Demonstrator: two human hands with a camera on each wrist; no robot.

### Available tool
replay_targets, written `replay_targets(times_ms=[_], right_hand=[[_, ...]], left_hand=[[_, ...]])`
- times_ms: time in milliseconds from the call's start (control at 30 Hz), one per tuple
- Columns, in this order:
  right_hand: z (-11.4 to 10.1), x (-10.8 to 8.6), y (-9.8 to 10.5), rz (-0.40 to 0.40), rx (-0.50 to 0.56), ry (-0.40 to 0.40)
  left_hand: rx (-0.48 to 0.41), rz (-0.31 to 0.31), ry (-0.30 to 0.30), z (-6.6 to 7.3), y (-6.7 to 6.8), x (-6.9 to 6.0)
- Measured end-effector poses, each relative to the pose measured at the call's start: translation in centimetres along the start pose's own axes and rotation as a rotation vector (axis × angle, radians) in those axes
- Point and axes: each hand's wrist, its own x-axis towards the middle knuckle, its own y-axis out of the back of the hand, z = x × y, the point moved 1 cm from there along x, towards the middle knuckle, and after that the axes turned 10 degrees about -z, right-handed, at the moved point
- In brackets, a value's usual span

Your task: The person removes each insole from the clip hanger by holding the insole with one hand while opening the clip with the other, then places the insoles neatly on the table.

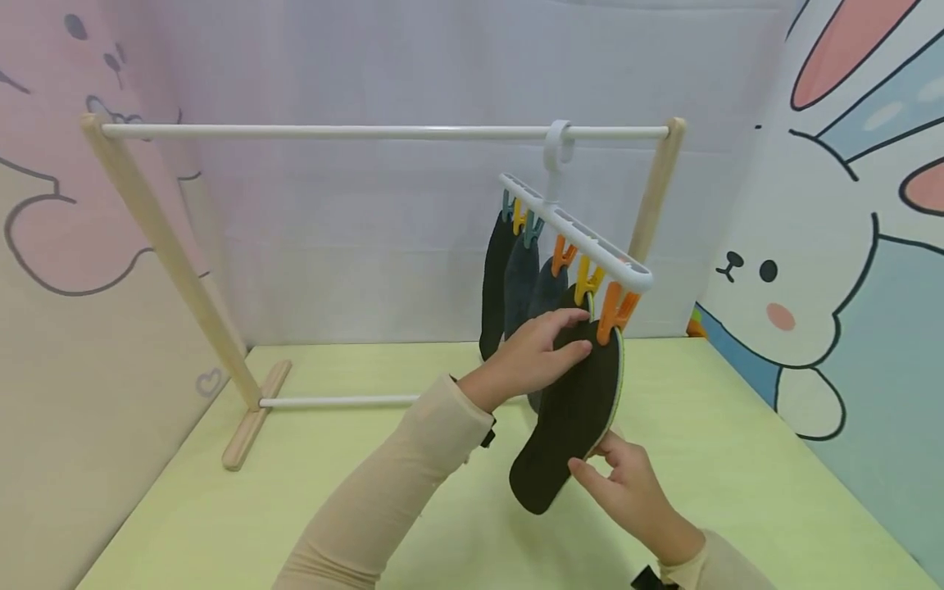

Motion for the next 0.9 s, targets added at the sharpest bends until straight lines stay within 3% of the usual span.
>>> replay_targets(times_ms=[133,567,900], right_hand=[[0.1,0.4,-0.2,-0.022,0.006,0.011],[0.1,0.5,-0.2,-0.058,-0.018,0.029],[0.4,0.2,0.2,-0.089,0.02,0.037]], left_hand=[[-0.012,0.033,-0.053,0.7,0.3,0.0],[-0.1,0.088,-0.134,2.3,0.0,0.4],[-0.131,0.115,-0.078,2.5,0.3,0.7]])
